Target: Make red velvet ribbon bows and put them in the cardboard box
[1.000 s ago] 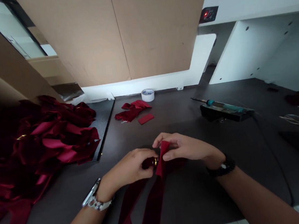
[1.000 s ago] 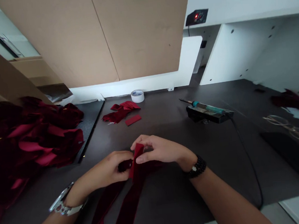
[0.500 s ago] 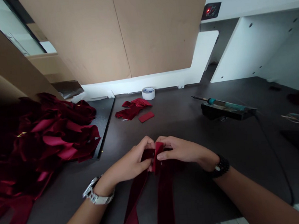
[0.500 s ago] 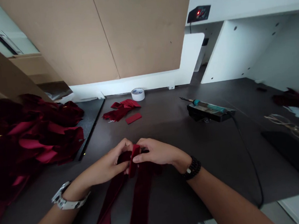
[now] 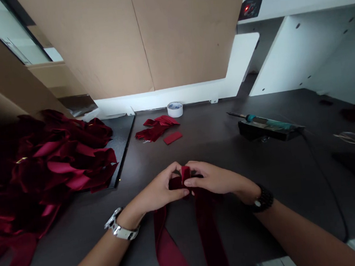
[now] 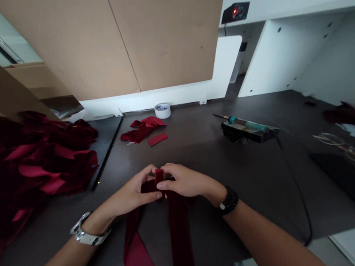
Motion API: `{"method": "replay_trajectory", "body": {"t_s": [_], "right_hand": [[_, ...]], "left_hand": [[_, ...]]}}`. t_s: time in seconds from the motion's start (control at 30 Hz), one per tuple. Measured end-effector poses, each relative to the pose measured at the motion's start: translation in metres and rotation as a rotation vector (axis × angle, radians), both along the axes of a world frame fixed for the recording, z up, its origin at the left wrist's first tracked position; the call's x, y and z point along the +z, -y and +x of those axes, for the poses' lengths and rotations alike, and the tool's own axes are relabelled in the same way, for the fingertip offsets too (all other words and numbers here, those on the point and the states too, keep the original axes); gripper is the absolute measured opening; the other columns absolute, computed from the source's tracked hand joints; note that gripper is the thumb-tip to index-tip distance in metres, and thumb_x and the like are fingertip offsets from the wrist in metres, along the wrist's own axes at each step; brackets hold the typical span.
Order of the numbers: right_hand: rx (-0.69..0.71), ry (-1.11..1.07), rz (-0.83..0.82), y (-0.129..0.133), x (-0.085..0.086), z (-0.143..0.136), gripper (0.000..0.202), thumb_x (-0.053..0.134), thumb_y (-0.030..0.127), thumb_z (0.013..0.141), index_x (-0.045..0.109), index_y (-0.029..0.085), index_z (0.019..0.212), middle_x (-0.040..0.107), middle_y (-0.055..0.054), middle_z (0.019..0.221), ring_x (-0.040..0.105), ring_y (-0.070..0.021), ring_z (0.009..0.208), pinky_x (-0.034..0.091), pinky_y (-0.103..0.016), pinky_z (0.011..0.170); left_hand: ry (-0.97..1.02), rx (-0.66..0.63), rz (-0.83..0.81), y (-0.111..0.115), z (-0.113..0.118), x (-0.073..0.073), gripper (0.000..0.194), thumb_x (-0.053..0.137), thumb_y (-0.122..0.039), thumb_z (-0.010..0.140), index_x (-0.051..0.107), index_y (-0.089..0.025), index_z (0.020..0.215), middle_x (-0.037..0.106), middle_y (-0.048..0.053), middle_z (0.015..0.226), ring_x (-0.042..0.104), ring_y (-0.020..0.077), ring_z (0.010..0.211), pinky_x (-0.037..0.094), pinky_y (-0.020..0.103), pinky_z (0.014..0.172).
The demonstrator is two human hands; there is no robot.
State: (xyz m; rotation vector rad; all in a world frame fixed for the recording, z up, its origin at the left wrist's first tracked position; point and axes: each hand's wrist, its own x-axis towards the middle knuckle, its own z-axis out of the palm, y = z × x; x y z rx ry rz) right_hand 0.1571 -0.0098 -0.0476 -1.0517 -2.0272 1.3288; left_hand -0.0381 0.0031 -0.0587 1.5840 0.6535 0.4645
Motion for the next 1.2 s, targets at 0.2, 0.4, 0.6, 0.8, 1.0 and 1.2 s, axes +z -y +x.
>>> {"method": "replay_trajectory", "body": {"t_s": [0.2,0.4,0.6,0.8,1.0,1.2], "right_hand": [[-0.147,-0.085,0.02,-0.001,-0.004,-0.008,0.011,0.051,0.028,0.086,0.052,0.018,0.081,0.054,-0.002,0.085,0.051,-0.0148,0.08,0.041,-0.029,0.076],[-0.191,-0.206,-0.152,-0.001,-0.013,-0.013,0.024,0.055,0.039,0.082,0.044,0.019,0.075,0.046,0.004,0.068,0.043,-0.0098,0.06,0.036,-0.023,0.058],[-0.271,-0.215,-0.232,0.001,-0.011,-0.014,0.025,0.052,0.042,0.082,0.043,0.02,0.075,0.046,0.005,0.064,0.042,-0.0086,0.054,0.034,-0.022,0.053],[-0.332,-0.242,-0.221,0.001,-0.009,-0.017,0.025,0.054,0.041,0.079,0.043,0.02,0.072,0.043,0.005,0.063,0.038,-0.0083,0.054,0.031,-0.022,0.052],[-0.334,-0.25,-0.26,0.002,-0.007,-0.016,0.026,0.055,0.043,0.079,0.047,0.019,0.074,0.046,0.004,0.063,0.039,-0.0085,0.054,0.031,-0.022,0.05],[-0.33,-0.276,-0.327,0.001,-0.007,-0.013,0.032,0.061,0.047,0.077,0.049,0.017,0.072,0.046,0.005,0.061,0.037,-0.0069,0.052,0.028,-0.021,0.047]], "left_hand": [[-0.039,0.091,0.181,-0.002,-0.001,-0.003,0.029,0.063,-0.02,0.079,0.042,-0.02,0.099,0.056,0.001,0.094,0.057,0.0147,0.087,0.047,0.029,0.077],[-0.164,0.145,0.337,0.003,0.001,0.003,0.029,0.06,-0.018,0.078,0.042,-0.021,0.1,0.064,0.0,0.09,0.06,0.014,0.077,0.047,0.028,0.072],[-0.183,0.25,0.435,0.005,0.008,0.0,0.027,0.056,-0.016,0.074,0.035,-0.022,0.091,0.062,-0.005,0.074,0.053,0.0083,0.057,0.04,0.019,0.054],[-0.264,0.369,0.733,0.005,0.009,-0.009,0.029,0.057,-0.015,0.07,0.036,-0.022,0.089,0.047,-0.01,0.064,0.043,0.0051,0.047,0.033,0.016,0.047],[-0.253,0.352,1.18,0.005,0.003,-0.007,0.02,0.056,-0.015,0.077,0.043,-0.02,0.091,0.051,-0.007,0.063,0.049,0.0069,0.046,0.039,0.018,0.046],[-0.281,0.234,1.531,0.008,-0.002,0.003,0.003,0.049,-0.015,0.09,0.051,-0.017,0.091,0.065,0.005,0.089,0.063,0.0118,0.07,0.051,0.02,0.058]]}}
